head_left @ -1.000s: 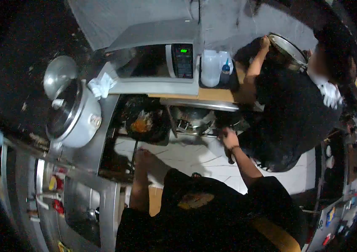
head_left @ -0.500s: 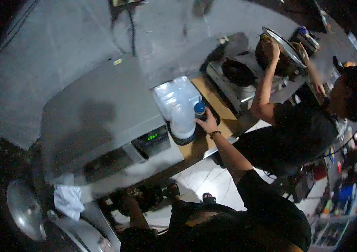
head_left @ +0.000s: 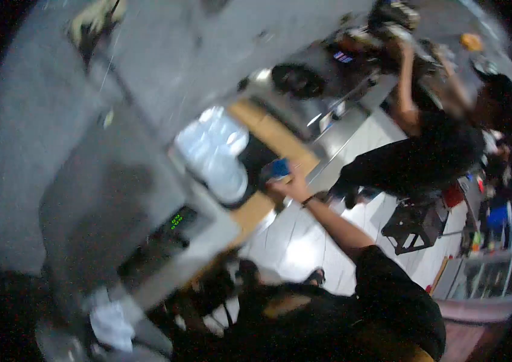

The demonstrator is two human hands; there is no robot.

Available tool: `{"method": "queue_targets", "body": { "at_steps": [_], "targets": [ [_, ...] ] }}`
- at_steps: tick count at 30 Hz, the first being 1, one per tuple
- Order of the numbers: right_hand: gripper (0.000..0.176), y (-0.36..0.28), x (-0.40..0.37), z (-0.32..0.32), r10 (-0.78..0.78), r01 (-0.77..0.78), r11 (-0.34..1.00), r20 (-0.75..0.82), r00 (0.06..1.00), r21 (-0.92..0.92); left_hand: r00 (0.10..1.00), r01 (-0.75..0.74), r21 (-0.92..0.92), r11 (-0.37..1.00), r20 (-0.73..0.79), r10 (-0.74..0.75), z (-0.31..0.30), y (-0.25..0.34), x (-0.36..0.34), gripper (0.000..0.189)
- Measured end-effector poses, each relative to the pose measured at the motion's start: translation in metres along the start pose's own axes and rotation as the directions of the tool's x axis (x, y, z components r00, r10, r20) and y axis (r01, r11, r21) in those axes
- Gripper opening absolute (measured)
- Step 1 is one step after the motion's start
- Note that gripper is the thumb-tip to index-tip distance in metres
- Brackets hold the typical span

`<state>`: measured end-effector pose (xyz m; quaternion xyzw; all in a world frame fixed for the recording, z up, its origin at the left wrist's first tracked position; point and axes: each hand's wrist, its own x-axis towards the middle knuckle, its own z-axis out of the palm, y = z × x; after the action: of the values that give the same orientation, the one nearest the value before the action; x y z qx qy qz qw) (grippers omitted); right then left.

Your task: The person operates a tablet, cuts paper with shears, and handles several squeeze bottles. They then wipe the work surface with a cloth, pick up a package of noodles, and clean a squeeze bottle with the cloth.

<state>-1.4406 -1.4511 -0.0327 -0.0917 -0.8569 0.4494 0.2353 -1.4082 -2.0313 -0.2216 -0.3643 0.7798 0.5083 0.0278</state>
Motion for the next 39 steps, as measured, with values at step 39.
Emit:
{"method": "queue_targets", "body": {
  "at_steps": [39],
  "targets": [
    [0.055,-0.1,-0.261,-0.071,0.14,-0.152,0.988,0.248,0.959,0.032,0.962,-0.207,0.589,0.781,-0.024,0.273,-0.003,0.019,-0.022,0.047]
  ]
}}
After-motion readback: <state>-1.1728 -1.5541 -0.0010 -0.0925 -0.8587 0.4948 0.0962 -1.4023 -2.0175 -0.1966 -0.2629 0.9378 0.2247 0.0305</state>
